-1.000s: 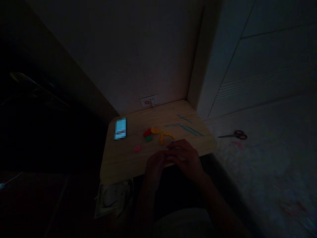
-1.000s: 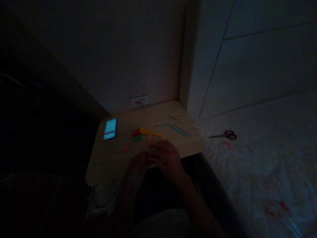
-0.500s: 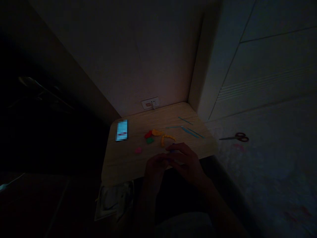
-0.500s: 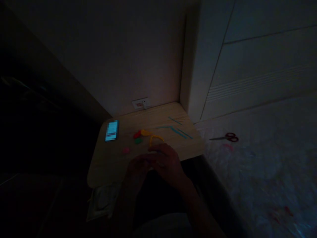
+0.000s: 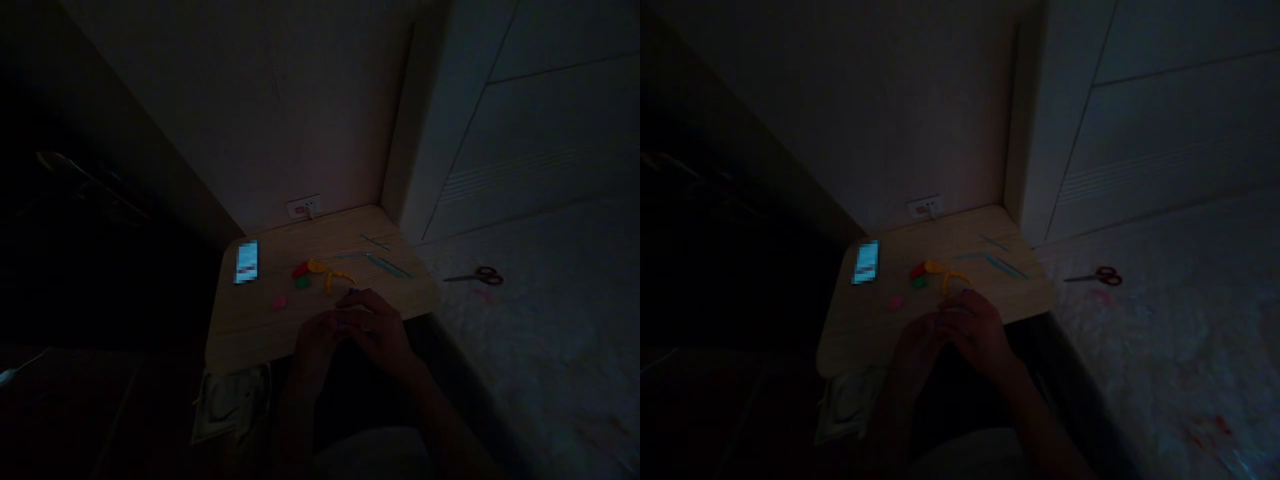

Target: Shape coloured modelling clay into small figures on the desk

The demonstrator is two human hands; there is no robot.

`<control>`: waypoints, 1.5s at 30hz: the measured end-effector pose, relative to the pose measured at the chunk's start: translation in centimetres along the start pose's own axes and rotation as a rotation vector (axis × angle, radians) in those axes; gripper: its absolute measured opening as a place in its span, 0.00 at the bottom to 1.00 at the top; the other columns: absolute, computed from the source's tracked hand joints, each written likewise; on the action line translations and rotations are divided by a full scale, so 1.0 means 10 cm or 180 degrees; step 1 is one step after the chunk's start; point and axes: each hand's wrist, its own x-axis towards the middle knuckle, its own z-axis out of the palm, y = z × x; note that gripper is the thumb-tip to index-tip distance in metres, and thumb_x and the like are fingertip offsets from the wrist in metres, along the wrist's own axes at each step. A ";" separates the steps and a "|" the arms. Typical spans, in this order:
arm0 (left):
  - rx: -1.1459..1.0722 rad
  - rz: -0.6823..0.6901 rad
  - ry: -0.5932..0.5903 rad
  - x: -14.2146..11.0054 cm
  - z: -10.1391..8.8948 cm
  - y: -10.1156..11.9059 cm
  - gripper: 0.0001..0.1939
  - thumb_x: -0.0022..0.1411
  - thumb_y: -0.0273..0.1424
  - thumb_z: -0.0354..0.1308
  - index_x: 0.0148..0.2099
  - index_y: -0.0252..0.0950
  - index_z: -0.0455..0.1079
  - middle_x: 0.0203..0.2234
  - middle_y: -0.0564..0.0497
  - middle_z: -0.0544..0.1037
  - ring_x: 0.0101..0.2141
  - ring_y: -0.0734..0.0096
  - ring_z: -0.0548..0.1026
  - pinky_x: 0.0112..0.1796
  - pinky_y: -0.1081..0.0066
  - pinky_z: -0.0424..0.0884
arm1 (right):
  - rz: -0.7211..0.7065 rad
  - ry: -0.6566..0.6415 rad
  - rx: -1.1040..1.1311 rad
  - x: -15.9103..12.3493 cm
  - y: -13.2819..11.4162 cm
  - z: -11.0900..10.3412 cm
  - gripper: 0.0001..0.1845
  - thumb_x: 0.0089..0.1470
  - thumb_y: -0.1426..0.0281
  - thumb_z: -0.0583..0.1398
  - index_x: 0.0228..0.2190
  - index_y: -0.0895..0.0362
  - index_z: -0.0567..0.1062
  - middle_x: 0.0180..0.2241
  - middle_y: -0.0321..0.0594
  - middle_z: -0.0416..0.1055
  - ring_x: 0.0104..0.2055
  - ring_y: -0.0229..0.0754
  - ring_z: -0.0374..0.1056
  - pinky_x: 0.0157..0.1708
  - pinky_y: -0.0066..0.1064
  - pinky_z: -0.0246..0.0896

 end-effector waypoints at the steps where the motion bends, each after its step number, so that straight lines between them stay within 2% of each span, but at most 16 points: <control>1: 0.0013 -0.0013 0.0015 0.00 0.00 0.00 0.16 0.53 0.41 0.76 0.37 0.34 0.82 0.35 0.44 0.85 0.36 0.64 0.82 0.40 0.67 0.79 | -0.0001 0.0005 -0.0014 0.00 0.00 0.00 0.15 0.65 0.71 0.63 0.50 0.45 0.81 0.46 0.43 0.81 0.48 0.49 0.76 0.51 0.48 0.73; 6: 0.0079 0.0002 0.0040 0.01 0.02 0.01 0.17 0.51 0.41 0.77 0.36 0.33 0.82 0.35 0.44 0.85 0.36 0.62 0.82 0.40 0.65 0.79 | 0.0063 -0.0085 -0.0089 -0.02 0.03 0.02 0.17 0.65 0.71 0.62 0.52 0.43 0.80 0.51 0.43 0.79 0.53 0.51 0.75 0.53 0.50 0.71; 10: 0.0116 0.0037 0.0009 0.02 0.01 0.01 0.17 0.51 0.41 0.77 0.37 0.34 0.82 0.33 0.46 0.85 0.35 0.65 0.82 0.39 0.69 0.78 | 0.0101 -0.0181 -0.0048 -0.02 0.02 0.01 0.19 0.65 0.72 0.61 0.54 0.44 0.80 0.52 0.44 0.78 0.54 0.50 0.74 0.52 0.48 0.73; 13: 0.0174 0.0074 -0.0043 0.02 -0.02 0.02 0.17 0.50 0.40 0.77 0.37 0.34 0.82 0.33 0.47 0.84 0.35 0.68 0.81 0.38 0.72 0.76 | 0.0134 -0.0196 0.0013 -0.02 0.00 0.00 0.18 0.64 0.71 0.63 0.54 0.46 0.80 0.53 0.45 0.78 0.54 0.50 0.74 0.52 0.46 0.73; 17: 0.0163 0.0055 -0.0063 0.02 -0.04 0.02 0.17 0.47 0.38 0.79 0.35 0.34 0.81 0.30 0.48 0.82 0.33 0.68 0.79 0.37 0.71 0.74 | 0.0139 -0.0284 0.0039 -0.01 -0.01 0.00 0.18 0.64 0.71 0.63 0.54 0.45 0.80 0.51 0.44 0.79 0.53 0.49 0.75 0.54 0.47 0.72; 22: 0.0216 0.0084 -0.0042 0.04 -0.04 -0.01 0.18 0.50 0.42 0.77 0.35 0.33 0.81 0.29 0.48 0.81 0.31 0.69 0.77 0.34 0.72 0.73 | 0.0179 -0.0228 0.0063 -0.01 -0.02 0.01 0.16 0.63 0.70 0.65 0.52 0.46 0.81 0.49 0.43 0.80 0.51 0.49 0.76 0.55 0.49 0.71; 26: 0.0544 0.0210 -0.0007 0.04 -0.02 -0.02 0.19 0.52 0.45 0.75 0.34 0.33 0.82 0.29 0.46 0.83 0.33 0.66 0.79 0.38 0.69 0.74 | 0.0205 -0.0129 0.0073 -0.01 -0.02 0.00 0.12 0.63 0.70 0.65 0.47 0.47 0.82 0.46 0.43 0.80 0.48 0.48 0.77 0.52 0.46 0.73; 29: 0.0538 0.0185 -0.0008 0.01 -0.01 0.01 0.20 0.54 0.47 0.73 0.35 0.33 0.83 0.31 0.44 0.84 0.33 0.63 0.80 0.39 0.67 0.75 | 0.0194 -0.0036 0.0080 -0.01 -0.03 -0.01 0.08 0.62 0.69 0.66 0.43 0.49 0.83 0.44 0.43 0.81 0.46 0.48 0.77 0.48 0.43 0.74; 33: 0.0521 0.0172 -0.0129 0.00 -0.01 0.02 0.19 0.52 0.45 0.75 0.37 0.34 0.84 0.33 0.44 0.85 0.36 0.58 0.82 0.44 0.63 0.76 | 0.0117 0.0010 0.0018 0.01 -0.03 0.01 0.07 0.62 0.70 0.66 0.42 0.50 0.83 0.42 0.43 0.81 0.44 0.47 0.78 0.45 0.42 0.75; 36: 0.0552 0.0233 -0.0071 0.01 -0.01 0.00 0.18 0.52 0.44 0.75 0.37 0.34 0.84 0.33 0.44 0.86 0.40 0.57 0.82 0.47 0.63 0.76 | 0.0100 0.0025 -0.0006 0.01 -0.03 0.03 0.07 0.63 0.72 0.64 0.40 0.50 0.83 0.39 0.42 0.81 0.41 0.46 0.77 0.43 0.41 0.74; 41: 0.0343 0.0308 0.0219 0.02 0.00 0.01 0.17 0.55 0.44 0.73 0.34 0.34 0.84 0.32 0.43 0.86 0.35 0.60 0.83 0.41 0.65 0.78 | 0.0207 -0.0121 0.0071 -0.01 -0.03 0.02 0.12 0.63 0.71 0.64 0.48 0.51 0.80 0.45 0.44 0.81 0.48 0.49 0.77 0.53 0.46 0.72; 45: 0.0341 0.0404 0.0270 0.01 0.00 0.04 0.16 0.56 0.44 0.73 0.35 0.35 0.84 0.35 0.43 0.87 0.39 0.59 0.84 0.46 0.64 0.78 | 0.0459 0.0162 0.0216 -0.03 -0.03 -0.02 0.14 0.63 0.69 0.64 0.51 0.51 0.78 0.46 0.45 0.81 0.50 0.50 0.77 0.52 0.46 0.72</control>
